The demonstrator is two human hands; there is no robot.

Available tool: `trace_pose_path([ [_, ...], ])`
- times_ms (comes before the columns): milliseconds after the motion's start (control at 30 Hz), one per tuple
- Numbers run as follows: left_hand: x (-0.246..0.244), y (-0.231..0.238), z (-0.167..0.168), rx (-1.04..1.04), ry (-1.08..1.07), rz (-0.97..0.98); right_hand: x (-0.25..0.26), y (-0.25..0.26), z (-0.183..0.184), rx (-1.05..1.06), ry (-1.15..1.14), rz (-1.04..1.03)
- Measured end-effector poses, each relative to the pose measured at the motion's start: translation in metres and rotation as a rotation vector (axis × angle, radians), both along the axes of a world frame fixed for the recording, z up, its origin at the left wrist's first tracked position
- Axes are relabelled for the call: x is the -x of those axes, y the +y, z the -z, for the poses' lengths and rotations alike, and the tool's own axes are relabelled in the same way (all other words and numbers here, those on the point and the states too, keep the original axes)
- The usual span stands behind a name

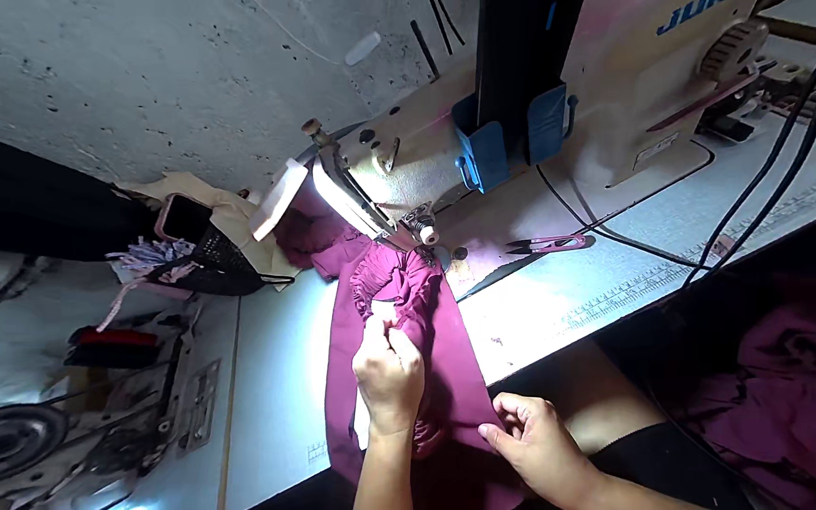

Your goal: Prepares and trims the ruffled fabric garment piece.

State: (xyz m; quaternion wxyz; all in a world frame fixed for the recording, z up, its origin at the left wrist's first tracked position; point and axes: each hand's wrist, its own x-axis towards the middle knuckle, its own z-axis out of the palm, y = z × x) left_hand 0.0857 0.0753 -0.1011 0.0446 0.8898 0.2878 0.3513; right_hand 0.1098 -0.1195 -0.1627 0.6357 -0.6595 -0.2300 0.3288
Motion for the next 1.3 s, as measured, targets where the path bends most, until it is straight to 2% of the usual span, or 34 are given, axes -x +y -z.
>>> trace_pose_path([
  [100, 0.009, -0.001, 0.003, 0.111, -0.166, 0.093, -0.001, -0.002, 0.003, -0.034, 0.037, -0.009],
  [267, 0.014, 0.000, 0.005, 0.196, -0.293, 0.170, 0.004, -0.003, 0.005, -0.079, 0.069, -0.021],
  [433, 0.015, -0.001, -0.005, 0.419, -0.508, 0.332, 0.002, -0.006, 0.005, -0.082, 0.066, 0.002],
  [633, 0.027, -0.009, -0.016, 0.396, -0.547, 0.416, 0.003, -0.007, 0.008, -0.073, 0.052, 0.020],
  [733, 0.027, -0.014, -0.021, 0.328, -0.451, 0.345, 0.002, -0.007, 0.008, -0.047, 0.016, 0.029],
  [833, 0.029, -0.009, -0.015, 0.259, -0.355, 0.167, -0.004, -0.009, 0.004, 0.025, -0.142, 0.057],
  [900, 0.033, -0.004, -0.011, 0.221, -0.289, 0.076, -0.008, -0.010, -0.002, 0.087, -0.386, 0.123],
  [967, 0.034, -0.001, -0.007, 0.179, -0.264, 0.052, -0.017, -0.007, -0.010, 0.057, -0.641, 0.225],
  [1033, 0.035, -0.002, -0.005, 0.179, -0.290, 0.087, -0.031, 0.001, -0.025, 0.006, -0.789, 0.279],
  [1133, 0.038, -0.013, -0.010, 0.281, -0.385, 0.195, -0.049, 0.022, -0.046, -0.026, -0.837, 0.243],
  [1300, 0.044, -0.017, -0.011, 0.654, -0.492, 0.288, -0.062, 0.068, -0.062, -0.107, -0.788, 0.063],
])
